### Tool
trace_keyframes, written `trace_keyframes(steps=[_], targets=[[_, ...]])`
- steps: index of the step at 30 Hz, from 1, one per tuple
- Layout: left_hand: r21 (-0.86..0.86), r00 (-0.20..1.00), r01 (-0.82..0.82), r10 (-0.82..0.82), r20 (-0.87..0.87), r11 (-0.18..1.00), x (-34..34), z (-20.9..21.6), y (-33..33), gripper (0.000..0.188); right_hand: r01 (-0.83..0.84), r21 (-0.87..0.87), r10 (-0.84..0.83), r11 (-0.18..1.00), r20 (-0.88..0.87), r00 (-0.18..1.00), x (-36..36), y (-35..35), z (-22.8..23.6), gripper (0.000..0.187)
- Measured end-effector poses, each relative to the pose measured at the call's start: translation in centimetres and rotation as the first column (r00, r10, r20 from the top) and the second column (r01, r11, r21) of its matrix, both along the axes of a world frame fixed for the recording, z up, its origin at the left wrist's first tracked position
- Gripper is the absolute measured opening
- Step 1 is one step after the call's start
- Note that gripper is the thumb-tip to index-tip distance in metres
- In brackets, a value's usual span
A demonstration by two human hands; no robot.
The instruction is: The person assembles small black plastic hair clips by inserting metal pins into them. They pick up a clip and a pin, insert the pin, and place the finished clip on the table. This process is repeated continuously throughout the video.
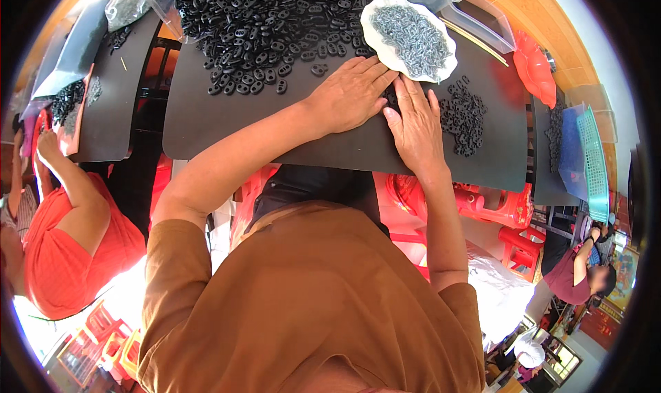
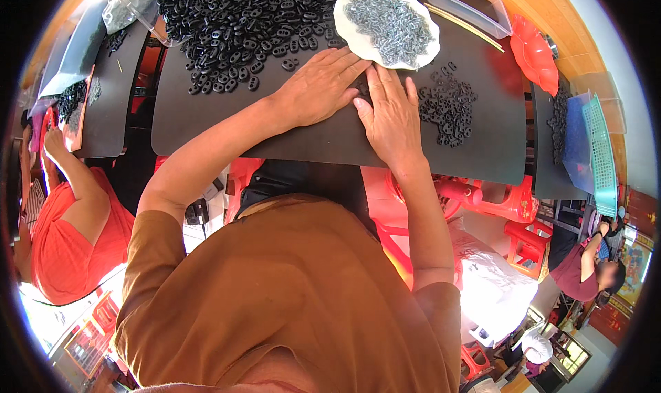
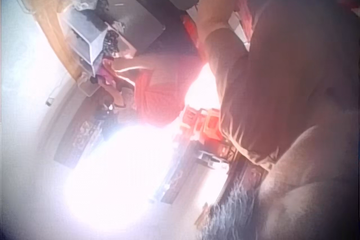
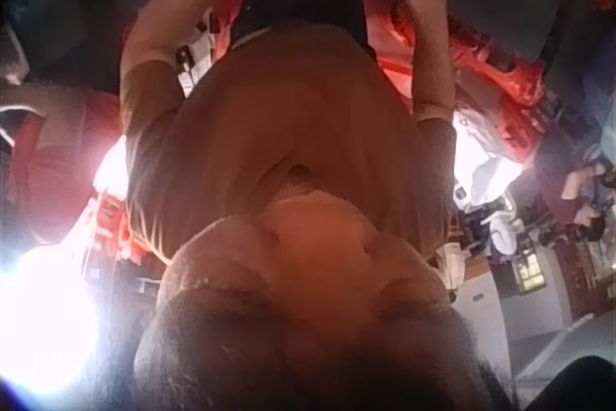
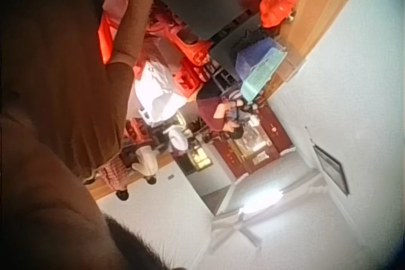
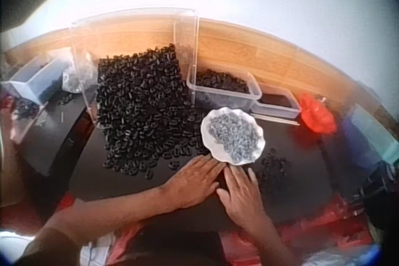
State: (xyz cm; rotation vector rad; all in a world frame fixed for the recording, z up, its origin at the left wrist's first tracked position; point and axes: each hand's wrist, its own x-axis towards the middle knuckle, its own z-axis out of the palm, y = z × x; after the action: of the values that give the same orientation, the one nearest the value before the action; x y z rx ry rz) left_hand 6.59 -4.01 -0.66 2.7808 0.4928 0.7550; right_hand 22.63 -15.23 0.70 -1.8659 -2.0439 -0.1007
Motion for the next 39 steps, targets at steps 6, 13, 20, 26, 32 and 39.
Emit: trace_keyframes(steps=[6,13,20,26,32,39], targets=[[-0.014,0.999,0.031,-0.032,-0.036,0.999,-2.4,0.2,-0.8,0.053,-0.12,-0.036,0.119,0.992,-0.021,0.993,-0.4,-1.4,0.3,0.058],[-0.097,0.998,0.028,-0.033,-0.05,0.995,-5.3,0.9,-1.8,0.046,-0.118,0.161,0.182,0.98,-0.474,0.862,0.7,-2.2,1.4,0.033],[-0.189,1.0,0.003,-0.001,0.01,0.982,-5.6,1.2,-1.7,0.047,0.138,0.122,-0.075,0.983,-0.425,0.902,1.6,-3.9,0.6,0.036],[-0.159,1.0,0.003,-0.002,0.003,0.987,-4.6,1.1,-1.7,0.044,0.164,0.034,-0.132,0.986,-0.446,0.885,1.4,-3.5,1.1,0.03],[-0.175,1.0,-0.006,0.01,0.026,0.985,-3.9,1.1,-1.5,0.038,0.05,0.085,-0.011,0.995,-0.407,0.913,1.7,-2.9,1.1,0.018],[-0.162,0.996,0.04,-0.026,0.086,0.986,-2.6,1.3,-0.4,0.024,-0.082,0.046,0.087,0.996,-0.125,0.988,1.2,-1.5,2.7,0.007]])
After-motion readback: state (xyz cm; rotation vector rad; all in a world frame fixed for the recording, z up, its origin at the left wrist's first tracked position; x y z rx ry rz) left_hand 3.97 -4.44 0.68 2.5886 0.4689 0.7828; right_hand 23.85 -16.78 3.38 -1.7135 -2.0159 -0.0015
